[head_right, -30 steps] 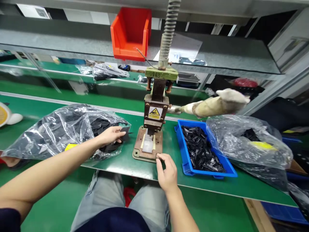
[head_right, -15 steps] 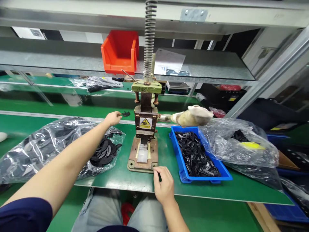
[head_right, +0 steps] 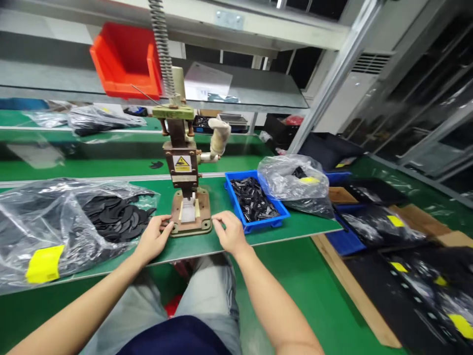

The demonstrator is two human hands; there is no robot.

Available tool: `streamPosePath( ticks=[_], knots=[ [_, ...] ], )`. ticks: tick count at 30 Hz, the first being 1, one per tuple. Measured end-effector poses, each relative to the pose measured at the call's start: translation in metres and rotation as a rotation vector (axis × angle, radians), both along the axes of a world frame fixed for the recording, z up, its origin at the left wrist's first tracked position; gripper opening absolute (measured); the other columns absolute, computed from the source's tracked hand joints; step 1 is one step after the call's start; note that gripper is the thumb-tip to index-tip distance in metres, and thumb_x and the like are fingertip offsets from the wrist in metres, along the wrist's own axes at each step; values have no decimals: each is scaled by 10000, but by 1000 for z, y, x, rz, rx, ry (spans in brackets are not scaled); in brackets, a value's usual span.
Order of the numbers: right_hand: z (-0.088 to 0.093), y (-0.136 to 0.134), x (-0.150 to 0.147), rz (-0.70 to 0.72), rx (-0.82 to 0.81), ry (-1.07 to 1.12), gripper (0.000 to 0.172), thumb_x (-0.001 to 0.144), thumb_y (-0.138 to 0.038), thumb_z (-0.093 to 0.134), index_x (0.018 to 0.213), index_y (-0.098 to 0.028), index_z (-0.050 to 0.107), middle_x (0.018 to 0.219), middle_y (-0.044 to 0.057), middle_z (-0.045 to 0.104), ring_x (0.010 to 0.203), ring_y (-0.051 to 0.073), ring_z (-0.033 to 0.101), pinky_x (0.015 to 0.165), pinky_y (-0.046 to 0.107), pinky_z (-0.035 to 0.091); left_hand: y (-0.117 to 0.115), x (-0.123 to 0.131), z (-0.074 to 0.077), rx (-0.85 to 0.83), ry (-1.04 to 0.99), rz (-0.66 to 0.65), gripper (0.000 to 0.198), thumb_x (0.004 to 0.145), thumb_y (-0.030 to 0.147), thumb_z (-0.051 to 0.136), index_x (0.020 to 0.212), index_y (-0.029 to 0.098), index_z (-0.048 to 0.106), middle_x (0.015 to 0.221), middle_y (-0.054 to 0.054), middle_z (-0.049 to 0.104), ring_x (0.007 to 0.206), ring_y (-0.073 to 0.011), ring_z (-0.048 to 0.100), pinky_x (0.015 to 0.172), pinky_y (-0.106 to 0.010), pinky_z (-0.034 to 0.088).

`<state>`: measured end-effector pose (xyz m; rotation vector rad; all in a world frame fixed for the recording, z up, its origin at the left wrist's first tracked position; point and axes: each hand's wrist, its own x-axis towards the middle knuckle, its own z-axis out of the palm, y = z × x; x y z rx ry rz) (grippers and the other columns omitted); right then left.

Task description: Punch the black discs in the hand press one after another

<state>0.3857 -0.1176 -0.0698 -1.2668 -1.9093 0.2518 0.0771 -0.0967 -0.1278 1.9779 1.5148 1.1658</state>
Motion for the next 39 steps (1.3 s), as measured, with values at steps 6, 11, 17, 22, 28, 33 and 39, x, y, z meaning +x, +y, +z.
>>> streamPosePath(
  ticks=[6,11,17,22,28,33,39],
  knots=[
    [45,43,96,-261,-263,-200,355,987,-458,620,1182,-163,654,1150,64,701,1049,180,682,966,425,597,-7,-2,-12,-45,-40,79,385,974,535,558,1156,199,603,1089,-116,633,928,-272,673,882,-478,592],
    [45,67,128,-287,-563,-411,368,977,-452,640,1228,-183,647,1252,82,677,1096,187,672,966,420,608,-5,-2,-15,-92,-39,78,401,953,558,582,1139,203,601,999,-81,649,861,-253,679,830,-446,591],
    [39,74,119,-312,-651,-480,378,980,-454,634,1253,-193,639,1290,88,664,1131,197,664,989,432,602,-6,0,-13,-84,-47,81,416,934,571,603,1116,196,603,954,-59,641,808,-227,676,796,-416,589],
    [42,70,120,-348,-581,-384,376,979,-457,636,1239,-187,643,1265,84,672,1110,192,669,973,424,606,-7,0,-11,-106,-52,85,425,941,570,603,1124,187,603,937,-55,641,788,-217,665,774,-403,584],
    [50,31,120,-334,-281,-124,335,982,-460,625,1146,-169,660,1093,55,705,974,159,677,924,394,601,-8,-2,-12,-105,-94,74,421,929,559,629,1128,188,612,945,-60,648,808,-223,668,755,-391,577],
    [36,-21,78,-163,-28,106,238,976,-404,603,1076,-207,691,1034,58,734,906,163,683,891,368,592,-7,-5,-15,-86,-182,105,418,917,549,653,1133,194,604,949,-58,644,816,-217,665,771,-385,578],
    [3,-48,3,128,47,310,108,936,-297,674,1015,-238,718,1016,58,762,974,191,710,917,404,598,-16,-8,-9,-45,-208,105,373,936,498,651,1146,193,604,1040,-82,648,917,-217,681,823,-375,585]
  ],
)
